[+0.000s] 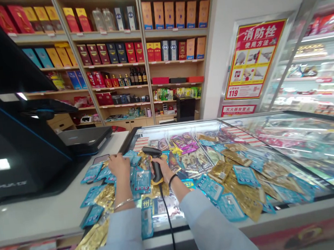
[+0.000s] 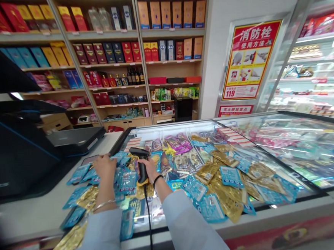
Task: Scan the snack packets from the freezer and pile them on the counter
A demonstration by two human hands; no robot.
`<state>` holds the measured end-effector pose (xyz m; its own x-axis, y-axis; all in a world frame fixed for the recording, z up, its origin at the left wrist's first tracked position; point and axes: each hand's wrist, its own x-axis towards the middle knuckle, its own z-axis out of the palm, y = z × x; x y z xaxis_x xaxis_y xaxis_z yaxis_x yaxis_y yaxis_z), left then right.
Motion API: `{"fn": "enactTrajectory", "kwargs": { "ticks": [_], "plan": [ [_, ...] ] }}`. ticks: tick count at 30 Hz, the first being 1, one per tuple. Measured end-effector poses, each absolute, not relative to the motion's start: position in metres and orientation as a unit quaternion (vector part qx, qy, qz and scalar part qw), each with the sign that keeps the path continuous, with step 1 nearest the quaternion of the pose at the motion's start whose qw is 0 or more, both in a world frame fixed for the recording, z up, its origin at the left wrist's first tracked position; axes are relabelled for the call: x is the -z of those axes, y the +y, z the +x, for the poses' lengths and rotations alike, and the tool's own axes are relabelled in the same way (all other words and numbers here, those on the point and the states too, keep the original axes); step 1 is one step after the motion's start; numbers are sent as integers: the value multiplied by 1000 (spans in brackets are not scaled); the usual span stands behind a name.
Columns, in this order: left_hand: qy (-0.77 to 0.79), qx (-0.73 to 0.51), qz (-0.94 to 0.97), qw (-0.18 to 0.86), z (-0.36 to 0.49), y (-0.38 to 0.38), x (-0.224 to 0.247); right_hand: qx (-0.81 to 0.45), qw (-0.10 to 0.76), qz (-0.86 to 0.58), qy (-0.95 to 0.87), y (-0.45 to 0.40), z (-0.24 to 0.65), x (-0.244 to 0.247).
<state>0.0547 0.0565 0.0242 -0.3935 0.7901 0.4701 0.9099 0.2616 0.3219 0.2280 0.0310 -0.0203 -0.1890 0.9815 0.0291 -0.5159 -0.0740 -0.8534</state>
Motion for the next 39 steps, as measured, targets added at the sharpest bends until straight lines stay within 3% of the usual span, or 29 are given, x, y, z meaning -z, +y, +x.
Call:
{"fn": "enactTrajectory", "kwargs": {
  "ticks": [39],
  "plan": [
    [-790, 267, -548, 65, 51, 57, -30, -680, 572, -294, -352, 29, 226, 22]
  ]
}}
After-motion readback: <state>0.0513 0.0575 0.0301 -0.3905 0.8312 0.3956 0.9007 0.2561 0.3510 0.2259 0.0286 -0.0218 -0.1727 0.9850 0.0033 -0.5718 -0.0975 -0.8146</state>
